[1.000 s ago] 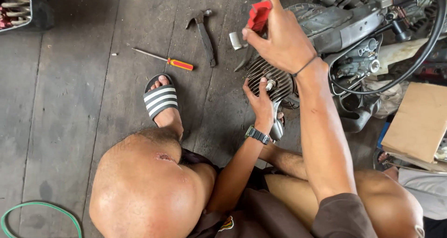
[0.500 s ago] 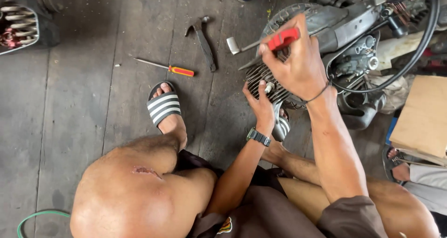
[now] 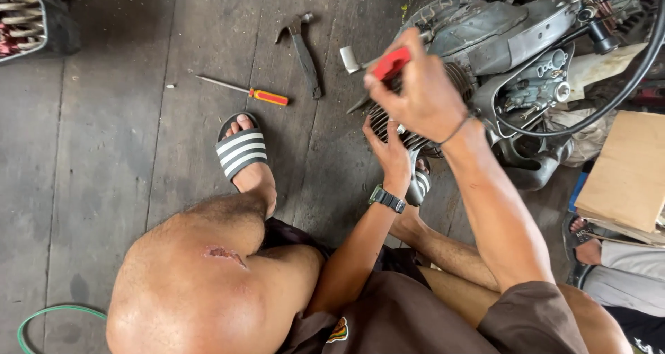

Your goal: The person sits on the floor and works on a motorcycle engine, using a red-handled tool to tighten or loosen bolts on the engine casing. The person also uses a hammer to tap parts of the engine and adjusts various components with their hands.

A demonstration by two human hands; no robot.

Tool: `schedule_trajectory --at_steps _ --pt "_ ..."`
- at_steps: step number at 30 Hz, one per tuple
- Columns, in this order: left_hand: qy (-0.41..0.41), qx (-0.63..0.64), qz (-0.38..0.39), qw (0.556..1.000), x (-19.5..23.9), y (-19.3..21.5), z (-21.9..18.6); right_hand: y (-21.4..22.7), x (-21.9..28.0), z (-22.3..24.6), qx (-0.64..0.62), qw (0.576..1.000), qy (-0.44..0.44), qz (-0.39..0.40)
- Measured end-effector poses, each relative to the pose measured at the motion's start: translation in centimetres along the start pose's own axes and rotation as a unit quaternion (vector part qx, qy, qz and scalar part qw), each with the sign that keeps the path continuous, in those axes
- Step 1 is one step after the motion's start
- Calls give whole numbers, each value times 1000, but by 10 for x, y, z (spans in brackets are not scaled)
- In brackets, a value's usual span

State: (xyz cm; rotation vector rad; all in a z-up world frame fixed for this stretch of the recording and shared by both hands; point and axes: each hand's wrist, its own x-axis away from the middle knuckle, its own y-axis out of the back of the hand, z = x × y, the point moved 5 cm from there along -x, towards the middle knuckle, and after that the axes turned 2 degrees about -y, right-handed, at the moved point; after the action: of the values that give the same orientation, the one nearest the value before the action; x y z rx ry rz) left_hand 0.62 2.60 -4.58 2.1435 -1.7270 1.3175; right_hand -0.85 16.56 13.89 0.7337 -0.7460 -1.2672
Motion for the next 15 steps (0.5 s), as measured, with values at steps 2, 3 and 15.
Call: schedule_trajectory --at_steps 2,3,15 --pt "4 -3 17 1000 0 0 4 -14 1 1 41 998 -31 21" --pt "5 -2 17 1000 2 0 3 -10 1 1 43 998 -31 22" --pt "-46 5 16 999 1 1 -8 1 2 3 -5 1000 -23 -10"
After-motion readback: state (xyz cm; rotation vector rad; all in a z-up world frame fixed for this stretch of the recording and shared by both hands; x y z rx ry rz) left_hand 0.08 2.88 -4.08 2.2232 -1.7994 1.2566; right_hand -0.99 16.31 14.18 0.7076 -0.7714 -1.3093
